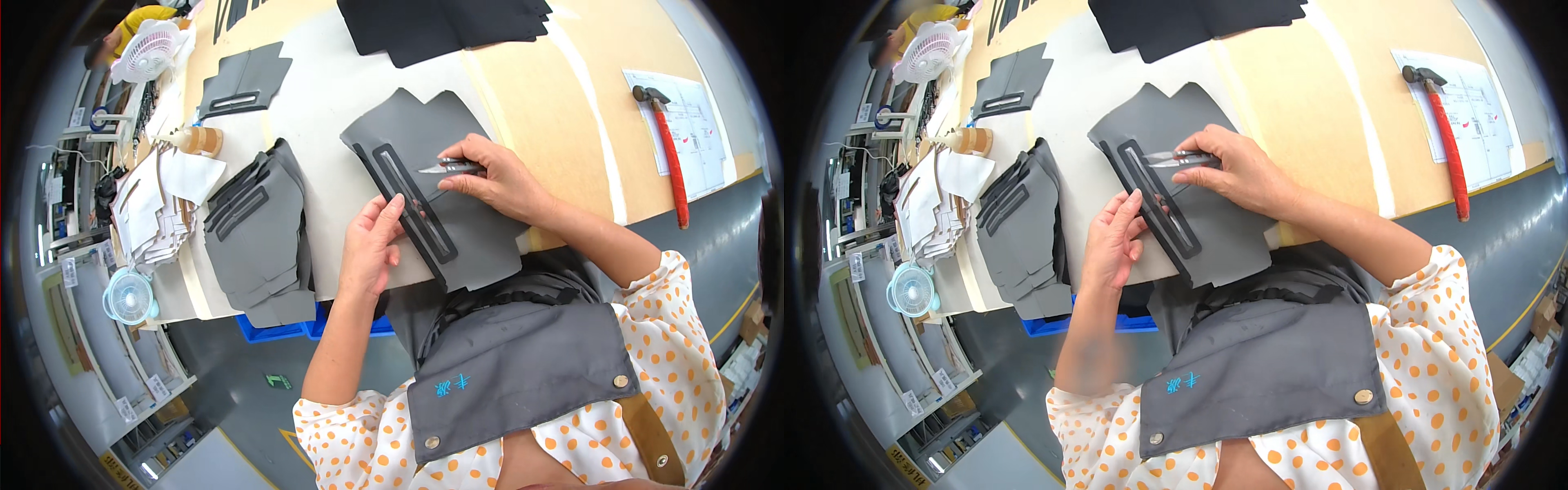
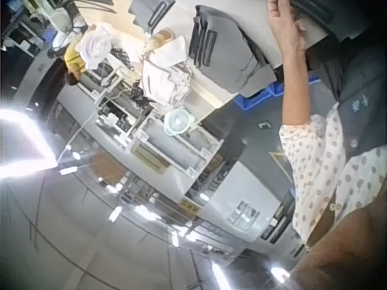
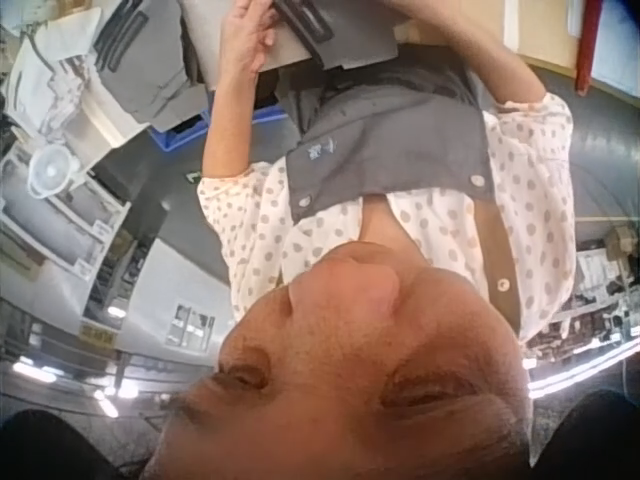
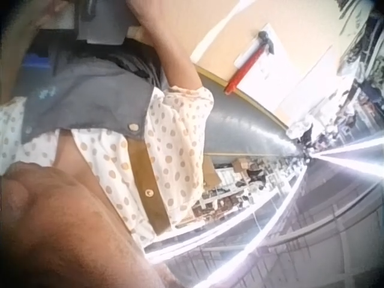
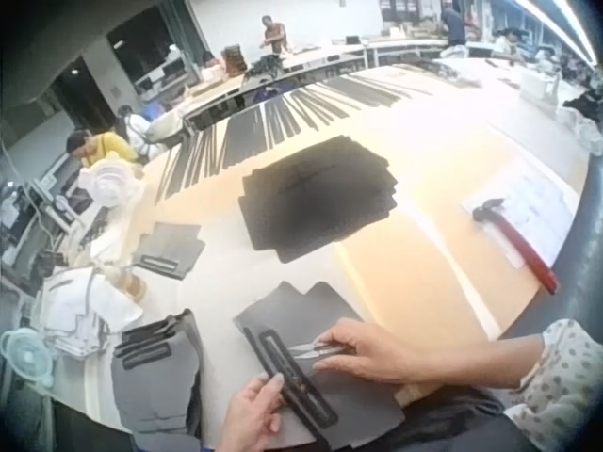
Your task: The recorder is assembling a leather component, likely a pocket or panel, by aligning a metal or plastic frame into a cutout and securing it.
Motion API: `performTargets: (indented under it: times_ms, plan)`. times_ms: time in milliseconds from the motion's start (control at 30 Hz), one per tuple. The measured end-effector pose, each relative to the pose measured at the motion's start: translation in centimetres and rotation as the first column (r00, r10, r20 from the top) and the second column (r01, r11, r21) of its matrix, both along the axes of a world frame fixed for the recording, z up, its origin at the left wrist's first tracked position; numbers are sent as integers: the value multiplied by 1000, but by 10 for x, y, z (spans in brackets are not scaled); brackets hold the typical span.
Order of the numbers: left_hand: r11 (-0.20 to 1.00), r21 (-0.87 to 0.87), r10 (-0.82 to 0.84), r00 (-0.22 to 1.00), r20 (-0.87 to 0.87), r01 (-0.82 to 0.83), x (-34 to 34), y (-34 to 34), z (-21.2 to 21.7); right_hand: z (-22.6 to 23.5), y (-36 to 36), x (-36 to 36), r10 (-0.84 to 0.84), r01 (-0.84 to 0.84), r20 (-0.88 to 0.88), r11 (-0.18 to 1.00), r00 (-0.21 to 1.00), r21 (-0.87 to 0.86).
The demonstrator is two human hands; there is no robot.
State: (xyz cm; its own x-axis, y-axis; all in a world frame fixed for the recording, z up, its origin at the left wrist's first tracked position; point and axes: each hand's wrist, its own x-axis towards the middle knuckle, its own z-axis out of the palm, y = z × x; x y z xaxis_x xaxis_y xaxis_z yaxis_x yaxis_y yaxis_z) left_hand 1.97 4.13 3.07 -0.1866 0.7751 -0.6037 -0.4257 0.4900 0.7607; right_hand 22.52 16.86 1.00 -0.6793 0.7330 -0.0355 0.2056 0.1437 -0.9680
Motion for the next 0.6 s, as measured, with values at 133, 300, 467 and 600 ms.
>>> performTargets:
  times_ms: [133,300,467,600]
  plan:
    - [1000,-17,9,992,-123,-12,-20,19,-8,-4,-3,0,26,-28,15,994,1000,106]
    - [997,-25,65,991,-114,-68,-33,36,-14,-2,-6,2,56,-61,46,991,997,119]
    - [994,34,99,993,61,-101,-22,24,-5,-13,11,4,38,-34,-42,996,998,83]
    - [980,67,174,973,152,-185,-9,4,0,-6,32,2,99,-103,-35,989,994,-103]
